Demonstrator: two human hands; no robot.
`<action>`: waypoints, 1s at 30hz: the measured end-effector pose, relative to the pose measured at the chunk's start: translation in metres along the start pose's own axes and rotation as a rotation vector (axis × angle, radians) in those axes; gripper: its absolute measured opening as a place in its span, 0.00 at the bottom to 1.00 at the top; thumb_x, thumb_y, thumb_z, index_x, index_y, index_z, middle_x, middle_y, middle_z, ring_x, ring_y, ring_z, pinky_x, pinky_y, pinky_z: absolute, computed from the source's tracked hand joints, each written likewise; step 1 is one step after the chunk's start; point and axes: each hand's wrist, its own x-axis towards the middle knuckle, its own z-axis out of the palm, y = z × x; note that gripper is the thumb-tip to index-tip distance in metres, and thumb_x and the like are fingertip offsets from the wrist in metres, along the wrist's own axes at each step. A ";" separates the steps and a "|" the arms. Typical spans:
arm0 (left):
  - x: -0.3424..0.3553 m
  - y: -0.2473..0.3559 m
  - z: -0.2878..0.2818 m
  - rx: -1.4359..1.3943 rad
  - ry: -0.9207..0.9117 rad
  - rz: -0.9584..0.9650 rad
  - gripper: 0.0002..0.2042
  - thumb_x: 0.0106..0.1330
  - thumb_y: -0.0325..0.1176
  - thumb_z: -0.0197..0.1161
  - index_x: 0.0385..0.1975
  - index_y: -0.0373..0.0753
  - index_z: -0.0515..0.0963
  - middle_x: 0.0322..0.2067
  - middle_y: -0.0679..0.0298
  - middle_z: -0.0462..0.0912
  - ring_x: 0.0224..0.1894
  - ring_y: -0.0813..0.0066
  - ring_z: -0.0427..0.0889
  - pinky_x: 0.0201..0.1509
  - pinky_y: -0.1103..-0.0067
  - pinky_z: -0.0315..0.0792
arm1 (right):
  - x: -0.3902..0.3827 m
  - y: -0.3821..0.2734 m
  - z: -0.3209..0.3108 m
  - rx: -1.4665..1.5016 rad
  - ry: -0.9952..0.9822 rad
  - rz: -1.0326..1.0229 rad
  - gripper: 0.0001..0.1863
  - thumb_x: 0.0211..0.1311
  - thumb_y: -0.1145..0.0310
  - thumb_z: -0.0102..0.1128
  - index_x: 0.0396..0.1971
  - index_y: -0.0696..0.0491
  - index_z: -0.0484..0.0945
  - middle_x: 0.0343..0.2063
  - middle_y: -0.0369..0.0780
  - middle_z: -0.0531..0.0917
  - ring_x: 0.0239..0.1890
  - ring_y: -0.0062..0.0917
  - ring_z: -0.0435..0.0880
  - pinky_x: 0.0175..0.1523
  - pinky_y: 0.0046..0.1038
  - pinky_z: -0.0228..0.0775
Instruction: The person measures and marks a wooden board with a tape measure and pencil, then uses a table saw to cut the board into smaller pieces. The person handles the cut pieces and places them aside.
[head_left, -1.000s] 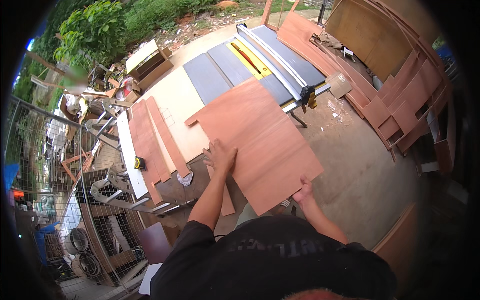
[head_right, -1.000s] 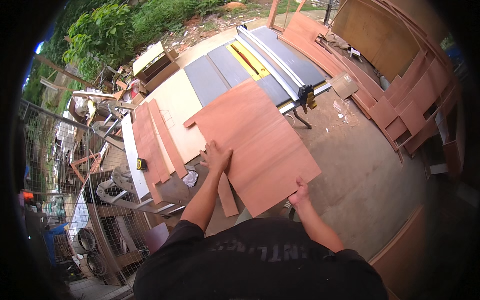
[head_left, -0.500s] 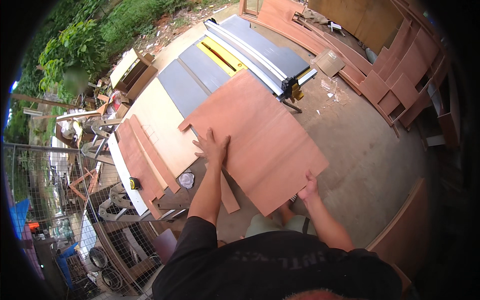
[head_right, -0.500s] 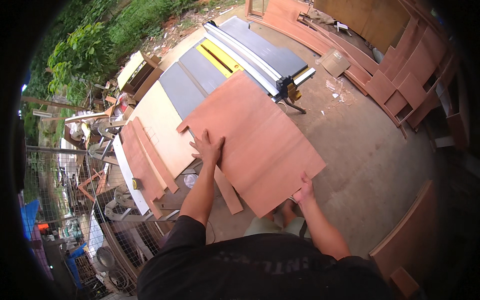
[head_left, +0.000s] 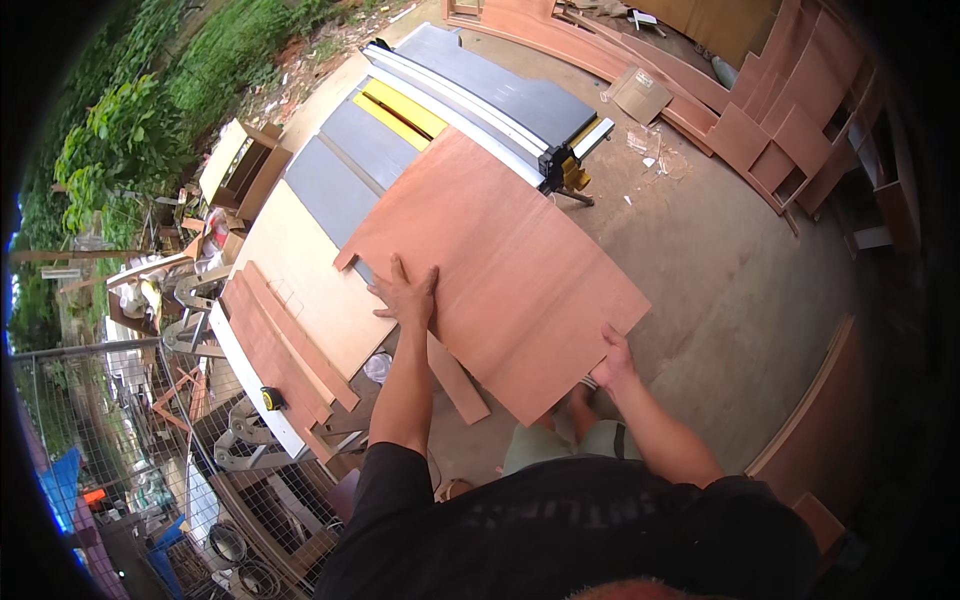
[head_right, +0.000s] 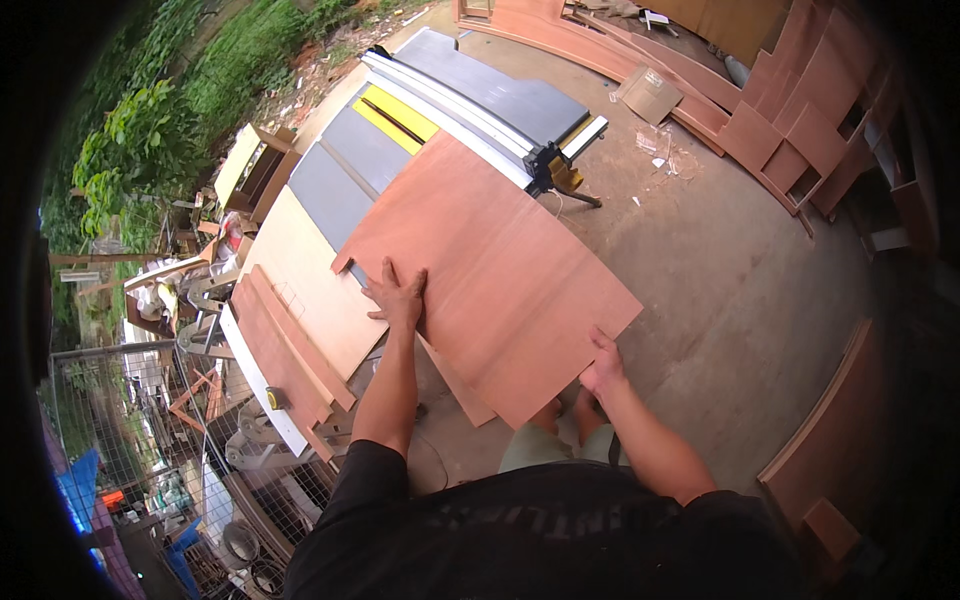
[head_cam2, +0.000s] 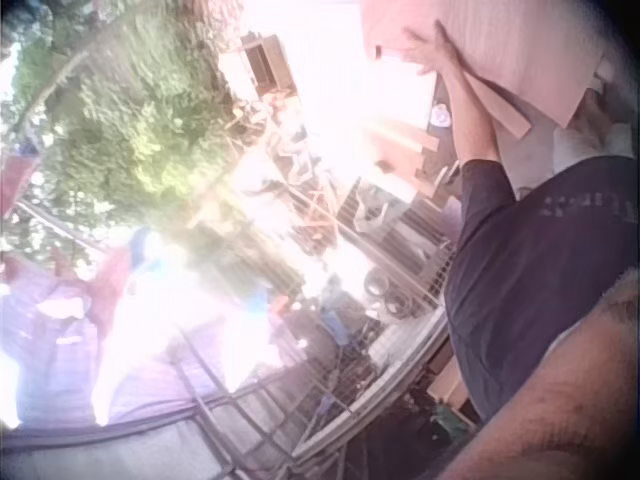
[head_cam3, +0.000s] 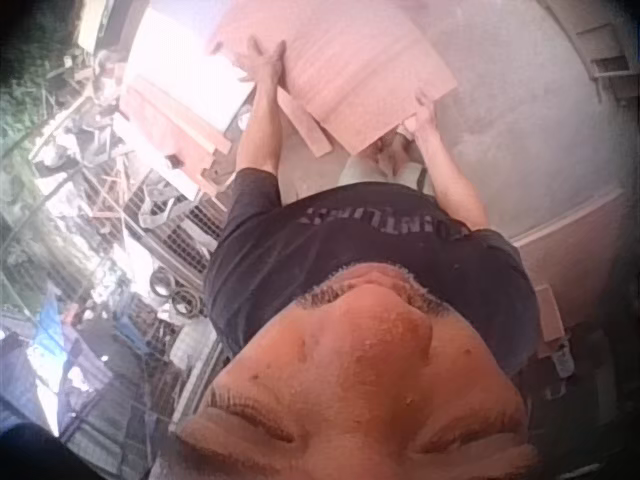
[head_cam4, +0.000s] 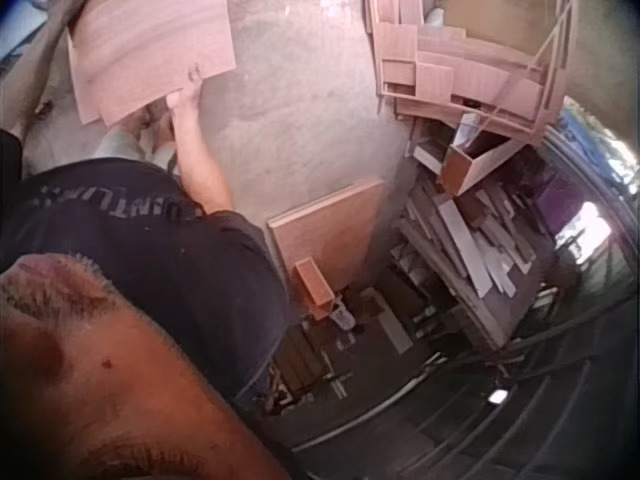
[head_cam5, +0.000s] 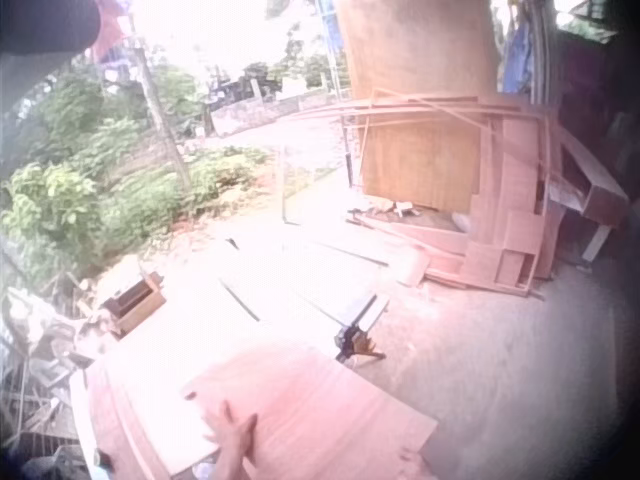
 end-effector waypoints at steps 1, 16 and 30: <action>-0.001 0.001 -0.003 -0.006 -0.005 0.002 0.47 0.53 0.64 0.70 0.74 0.55 0.61 0.76 0.44 0.43 0.78 0.36 0.35 0.70 0.31 0.35 | 0.000 -0.001 0.000 -0.002 -0.008 0.008 0.31 0.74 0.55 0.50 0.68 0.60 0.62 0.67 0.49 0.70 0.69 0.43 0.68 0.73 0.49 0.58; 0.001 0.009 -0.008 0.015 -0.058 -0.031 0.49 0.54 0.66 0.68 0.75 0.54 0.59 0.76 0.46 0.41 0.78 0.36 0.35 0.71 0.33 0.32 | -0.036 -0.031 0.027 -2.713 -0.442 -1.478 0.31 0.64 0.62 0.53 0.69 0.35 0.67 0.70 0.43 0.65 0.75 0.44 0.55 0.77 0.59 0.25; 0.027 0.005 -0.008 0.063 -0.040 -0.020 0.48 0.55 0.67 0.66 0.76 0.56 0.59 0.75 0.42 0.44 0.78 0.34 0.34 0.71 0.32 0.31 | 0.001 -0.044 0.073 -2.486 -0.805 -1.438 0.24 0.65 0.61 0.50 0.61 0.43 0.77 0.64 0.46 0.75 0.63 0.46 0.75 0.65 0.57 0.63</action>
